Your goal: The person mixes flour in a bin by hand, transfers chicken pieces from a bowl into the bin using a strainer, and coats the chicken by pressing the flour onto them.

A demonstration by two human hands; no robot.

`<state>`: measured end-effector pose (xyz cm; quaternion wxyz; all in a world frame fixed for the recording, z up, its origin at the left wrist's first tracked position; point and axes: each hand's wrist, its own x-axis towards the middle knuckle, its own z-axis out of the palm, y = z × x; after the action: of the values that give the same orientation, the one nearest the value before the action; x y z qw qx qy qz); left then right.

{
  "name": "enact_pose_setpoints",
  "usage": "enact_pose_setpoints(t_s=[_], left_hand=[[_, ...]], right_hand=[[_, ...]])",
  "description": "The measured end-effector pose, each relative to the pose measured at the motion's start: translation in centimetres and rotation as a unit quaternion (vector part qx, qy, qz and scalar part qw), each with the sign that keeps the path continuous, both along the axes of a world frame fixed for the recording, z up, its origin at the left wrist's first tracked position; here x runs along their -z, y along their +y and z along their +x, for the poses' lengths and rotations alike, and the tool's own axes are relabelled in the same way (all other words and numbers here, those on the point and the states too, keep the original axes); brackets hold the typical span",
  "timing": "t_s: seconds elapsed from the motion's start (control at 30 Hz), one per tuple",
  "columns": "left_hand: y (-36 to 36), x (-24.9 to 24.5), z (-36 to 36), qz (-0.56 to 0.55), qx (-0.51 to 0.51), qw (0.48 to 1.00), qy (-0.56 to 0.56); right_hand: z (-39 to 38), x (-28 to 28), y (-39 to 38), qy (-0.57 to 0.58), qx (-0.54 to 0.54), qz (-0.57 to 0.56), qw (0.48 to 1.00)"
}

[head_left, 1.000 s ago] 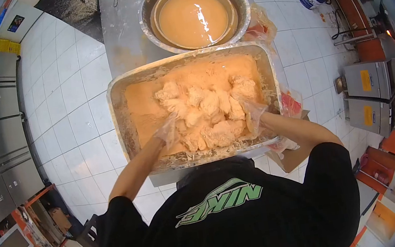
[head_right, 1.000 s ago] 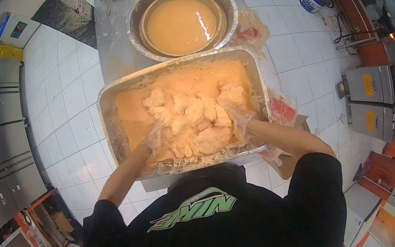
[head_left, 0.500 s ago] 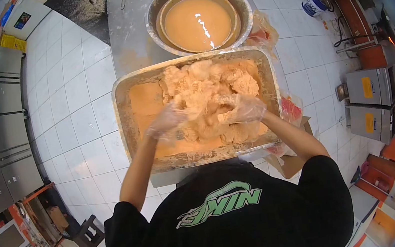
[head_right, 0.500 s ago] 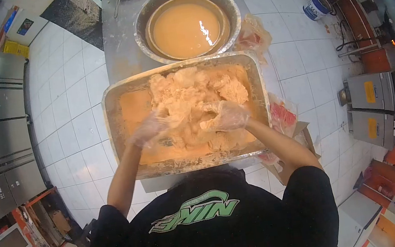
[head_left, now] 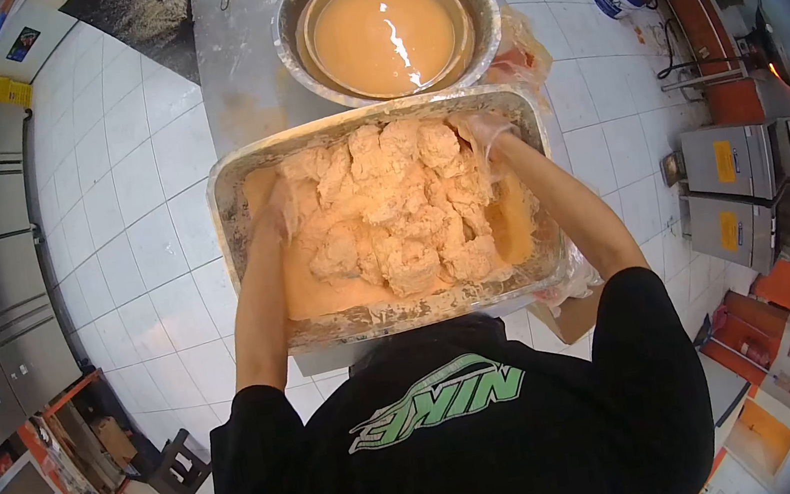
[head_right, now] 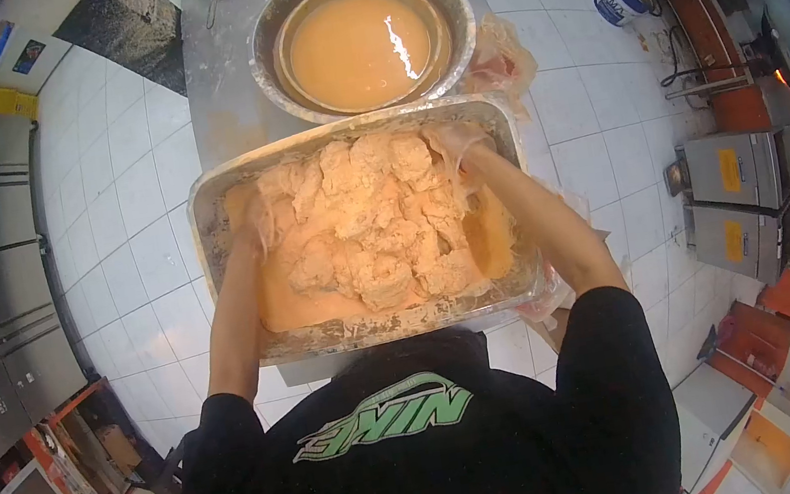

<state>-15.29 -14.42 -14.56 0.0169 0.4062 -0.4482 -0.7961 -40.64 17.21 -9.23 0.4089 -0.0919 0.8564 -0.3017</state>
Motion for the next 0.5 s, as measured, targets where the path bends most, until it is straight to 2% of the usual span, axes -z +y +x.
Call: enact_pose_setpoints(t_s=[0.07,0.13,0.2,0.3,0.4,0.5], left_hand=[[2.3,0.3,-1.4,0.025,0.024,0.999,0.009],[5.1,0.1,-2.3,0.036,0.037,0.998,0.017],[7.8,-0.4,-3.1,0.032,0.046,0.998,0.025],[9.0,-2.0,-2.2,-0.008,0.08,0.996,0.021],[7.7,-4.3,-0.4,-0.182,0.215,0.959,0.011],[5.4,-5.4,2.1,-0.413,0.339,0.845,0.022]], right_hand=[[0.6,0.6,-1.2,-0.076,0.064,-0.077,0.992],[1.5,0.6,-2.9,-0.104,0.062,-0.108,0.987],[2.5,-0.7,-4.1,-0.086,0.004,-0.111,0.99],[4.3,-5.0,-4.6,0.034,-0.195,-0.05,0.979],[6.9,-8.0,-2.8,0.137,-0.393,-0.019,0.909],[8.0,-6.5,0.9,0.091,-0.528,-0.086,0.84]])
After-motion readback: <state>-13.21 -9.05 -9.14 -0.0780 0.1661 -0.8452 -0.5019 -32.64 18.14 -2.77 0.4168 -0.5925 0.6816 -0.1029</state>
